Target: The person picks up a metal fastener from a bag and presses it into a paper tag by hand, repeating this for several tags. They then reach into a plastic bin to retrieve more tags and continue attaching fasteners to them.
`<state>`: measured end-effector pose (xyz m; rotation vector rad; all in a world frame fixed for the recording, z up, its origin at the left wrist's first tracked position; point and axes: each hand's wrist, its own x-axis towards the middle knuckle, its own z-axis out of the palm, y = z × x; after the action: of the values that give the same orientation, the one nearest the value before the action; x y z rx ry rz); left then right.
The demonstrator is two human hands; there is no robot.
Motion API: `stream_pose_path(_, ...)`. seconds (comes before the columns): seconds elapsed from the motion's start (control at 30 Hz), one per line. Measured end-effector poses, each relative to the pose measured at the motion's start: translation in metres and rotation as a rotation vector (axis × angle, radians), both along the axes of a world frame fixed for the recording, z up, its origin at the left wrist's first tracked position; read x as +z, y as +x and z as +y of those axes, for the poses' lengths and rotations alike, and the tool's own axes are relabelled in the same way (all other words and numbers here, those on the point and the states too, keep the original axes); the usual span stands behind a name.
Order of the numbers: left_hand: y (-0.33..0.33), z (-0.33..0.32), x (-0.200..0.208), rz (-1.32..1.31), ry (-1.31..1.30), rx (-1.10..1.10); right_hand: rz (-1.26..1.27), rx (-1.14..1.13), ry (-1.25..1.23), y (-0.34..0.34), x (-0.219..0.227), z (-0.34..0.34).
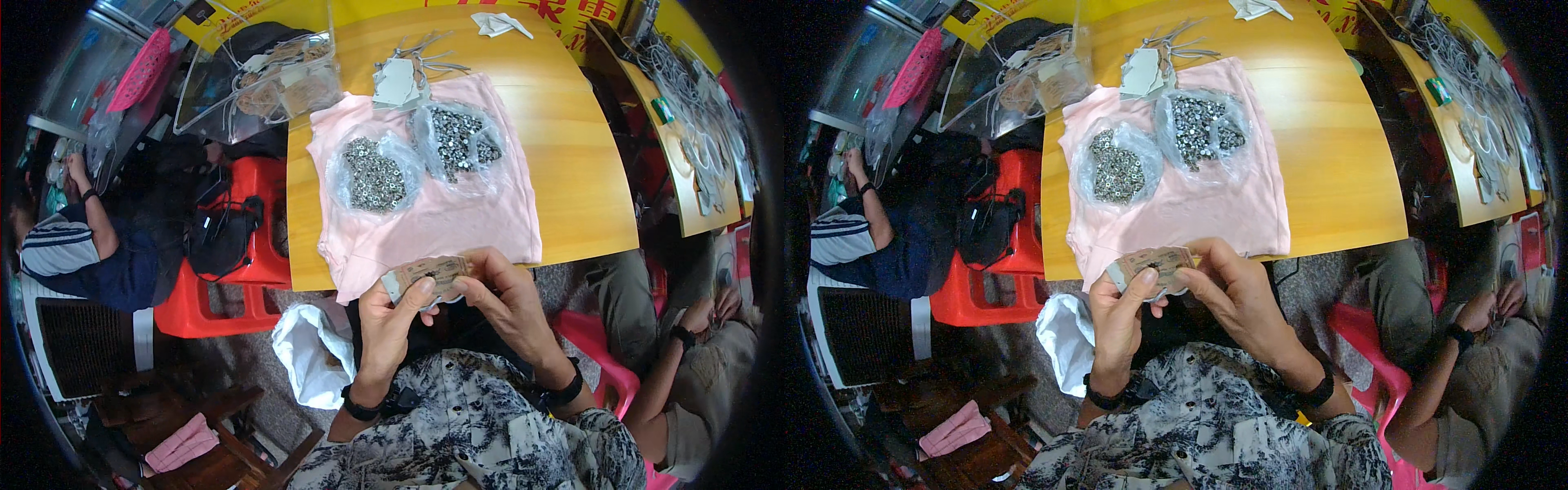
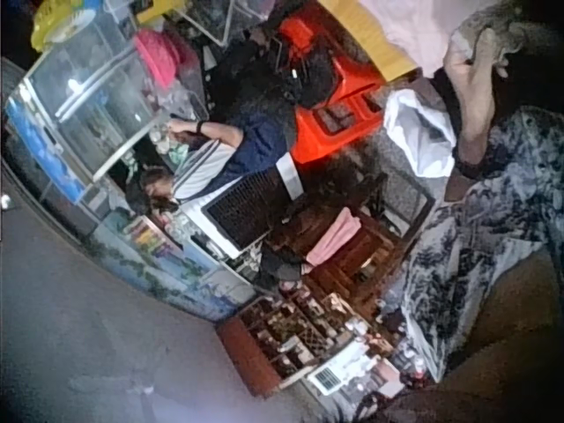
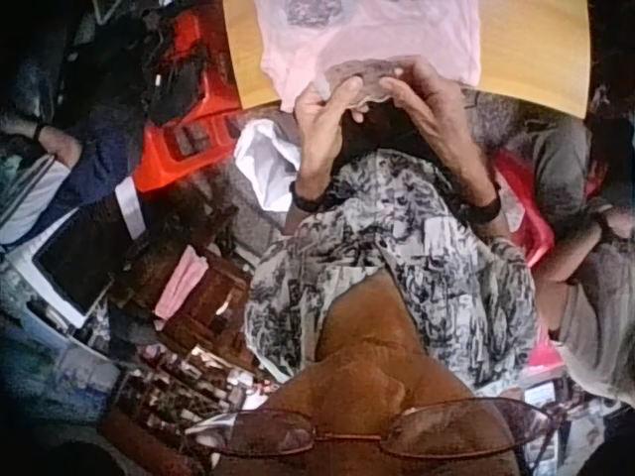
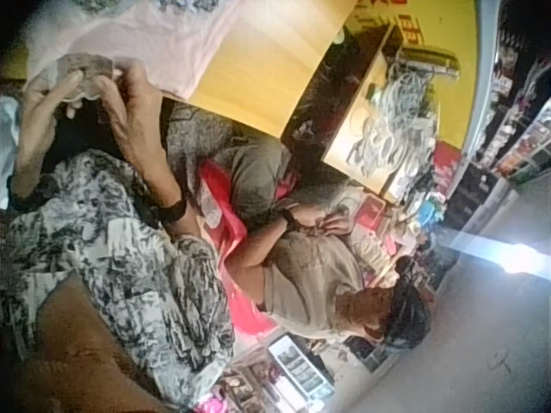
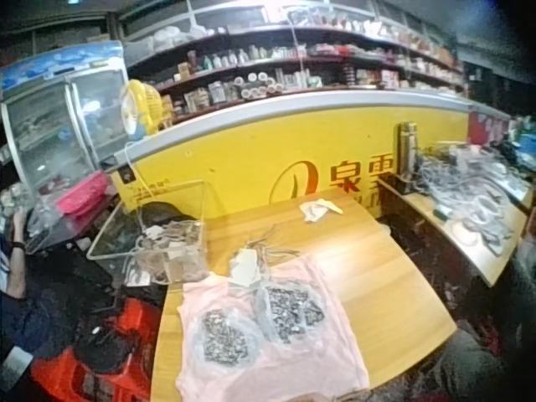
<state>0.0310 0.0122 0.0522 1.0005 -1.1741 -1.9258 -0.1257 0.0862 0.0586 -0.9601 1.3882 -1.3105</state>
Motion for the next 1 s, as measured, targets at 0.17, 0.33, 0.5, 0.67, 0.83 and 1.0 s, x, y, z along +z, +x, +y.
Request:
stream_pose_path(0.17,-0.003,0.004,0.002,0.005,-0.053,0.092,-0.05,-0.099,0.031,0.009,0.004,0.001)
stream_pose_path(0.33,-0.001,0.004,0.004,-0.005,-0.078,0.086,-0.176,-0.185,0.032,0.013,-0.005,-0.003)
stream_pose_path(0.5,-0.003,0.005,0.003,-0.007,-0.081,0.091,-0.184,-0.105,0.01,0.009,-0.01,-0.003)
stream_pose_path(0.67,-0.001,0.004,0.005,0.042,-0.018,0.052,-0.335,-0.061,-0.01,0.006,-0.003,-0.001)
stream_pose_path(0.83,-0.005,0.006,0.006,0.086,0.065,0.015,-0.313,-0.037,-0.042,0.003,-0.008,0.001)
stream_pose_path(1.0,-0.008,0.009,0.003,0.019,0.038,0.008,-0.269,-0.029,-0.045,0.001,-0.01,0.001)
